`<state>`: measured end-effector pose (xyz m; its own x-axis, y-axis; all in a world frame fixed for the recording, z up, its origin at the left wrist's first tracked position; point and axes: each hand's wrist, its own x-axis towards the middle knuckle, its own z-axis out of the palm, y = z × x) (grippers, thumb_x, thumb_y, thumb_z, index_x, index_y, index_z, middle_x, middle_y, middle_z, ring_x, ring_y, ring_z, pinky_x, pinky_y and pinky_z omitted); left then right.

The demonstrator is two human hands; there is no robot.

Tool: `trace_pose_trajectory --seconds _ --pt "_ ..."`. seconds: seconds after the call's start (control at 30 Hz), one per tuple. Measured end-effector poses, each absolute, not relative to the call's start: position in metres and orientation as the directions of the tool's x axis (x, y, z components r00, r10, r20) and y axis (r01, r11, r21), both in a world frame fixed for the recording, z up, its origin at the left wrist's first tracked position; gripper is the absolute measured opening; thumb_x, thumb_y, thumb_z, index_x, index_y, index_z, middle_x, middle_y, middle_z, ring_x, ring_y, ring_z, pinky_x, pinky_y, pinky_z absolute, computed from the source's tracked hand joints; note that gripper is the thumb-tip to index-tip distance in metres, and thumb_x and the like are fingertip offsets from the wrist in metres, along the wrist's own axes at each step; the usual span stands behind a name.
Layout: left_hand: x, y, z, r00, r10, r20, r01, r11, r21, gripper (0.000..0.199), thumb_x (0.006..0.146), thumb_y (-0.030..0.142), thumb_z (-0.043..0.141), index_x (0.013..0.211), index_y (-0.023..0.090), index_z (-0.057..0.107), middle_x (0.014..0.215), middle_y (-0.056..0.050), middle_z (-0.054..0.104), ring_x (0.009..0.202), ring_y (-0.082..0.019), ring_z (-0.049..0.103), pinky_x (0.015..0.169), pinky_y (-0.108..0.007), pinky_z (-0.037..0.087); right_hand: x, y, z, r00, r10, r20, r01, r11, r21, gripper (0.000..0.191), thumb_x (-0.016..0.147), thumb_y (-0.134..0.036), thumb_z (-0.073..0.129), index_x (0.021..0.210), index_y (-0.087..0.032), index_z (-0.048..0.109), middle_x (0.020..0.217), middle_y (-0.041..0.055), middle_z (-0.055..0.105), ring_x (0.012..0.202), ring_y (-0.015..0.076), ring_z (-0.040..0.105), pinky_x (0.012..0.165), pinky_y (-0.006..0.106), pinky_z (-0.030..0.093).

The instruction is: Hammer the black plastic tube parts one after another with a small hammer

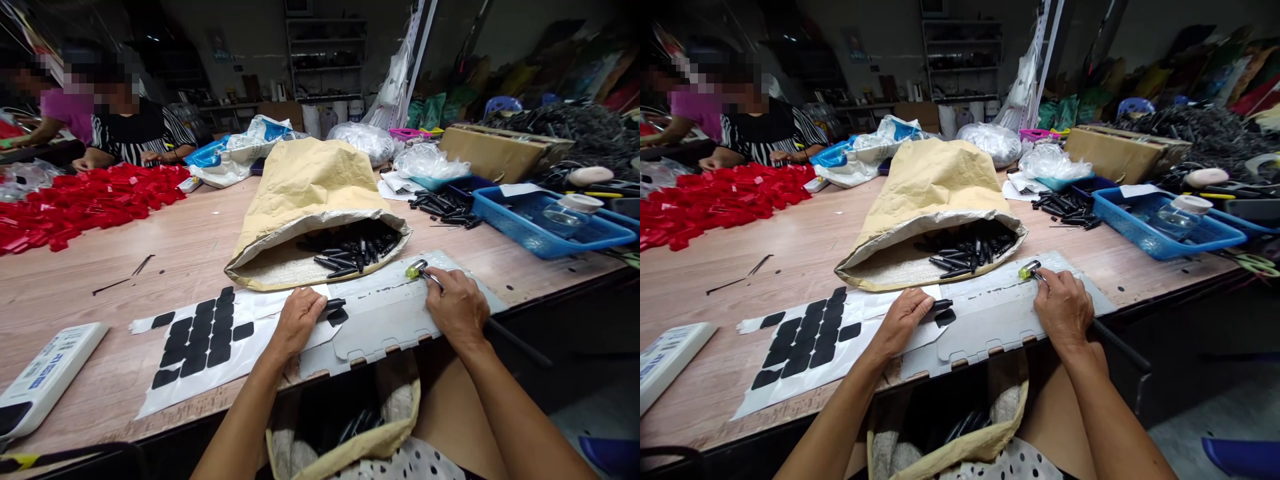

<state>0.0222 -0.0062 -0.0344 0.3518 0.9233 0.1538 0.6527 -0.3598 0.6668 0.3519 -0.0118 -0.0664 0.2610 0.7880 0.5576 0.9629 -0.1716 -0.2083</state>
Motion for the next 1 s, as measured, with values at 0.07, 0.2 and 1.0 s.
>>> trace_pose_trajectory --seconds 0.07,0.2,1.0 --pt "0.024 -0.016 -0.025 0.368 0.920 0.135 0.663 -0.362 0.655 0.041 0.104 0.038 0.039 0.070 0.020 0.054 0.079 -0.003 0.059 0.082 -0.021 0.050 0.079 -0.037 0.040 0.352 -0.012 -0.065 0.253 0.793 0.554 0.965 -0.170 -0.197 0.027 0.092 -0.027 0.057 0.112 -0.024 0.074 0.092 0.0065 0.064 0.078 0.0189 0.043 0.069 0.034 0.024" --pt "0.035 -0.065 -0.012 0.452 0.882 0.136 0.647 -0.429 0.631 0.032 0.104 0.037 0.042 0.086 0.022 0.064 0.091 -0.005 0.063 0.088 -0.022 0.054 0.083 -0.039 0.043 0.352 -0.012 -0.065 0.250 0.793 0.556 0.967 -0.174 -0.187 0.027 0.092 -0.027 0.057 0.113 -0.024 0.074 0.092 0.0066 0.064 0.079 0.0194 0.044 0.069 0.034 0.024" --pt "0.047 0.090 -0.012 0.360 0.924 0.132 0.885 -0.382 0.264 0.021 0.086 0.022 0.070 0.107 0.025 0.070 0.111 -0.006 0.070 0.115 -0.032 0.049 0.094 -0.046 0.039 0.350 -0.012 -0.064 0.252 0.797 0.549 0.967 -0.183 -0.179 0.026 0.094 -0.026 0.058 0.115 -0.024 0.072 0.094 0.0060 0.064 0.081 0.0193 0.046 0.069 0.033 0.024"
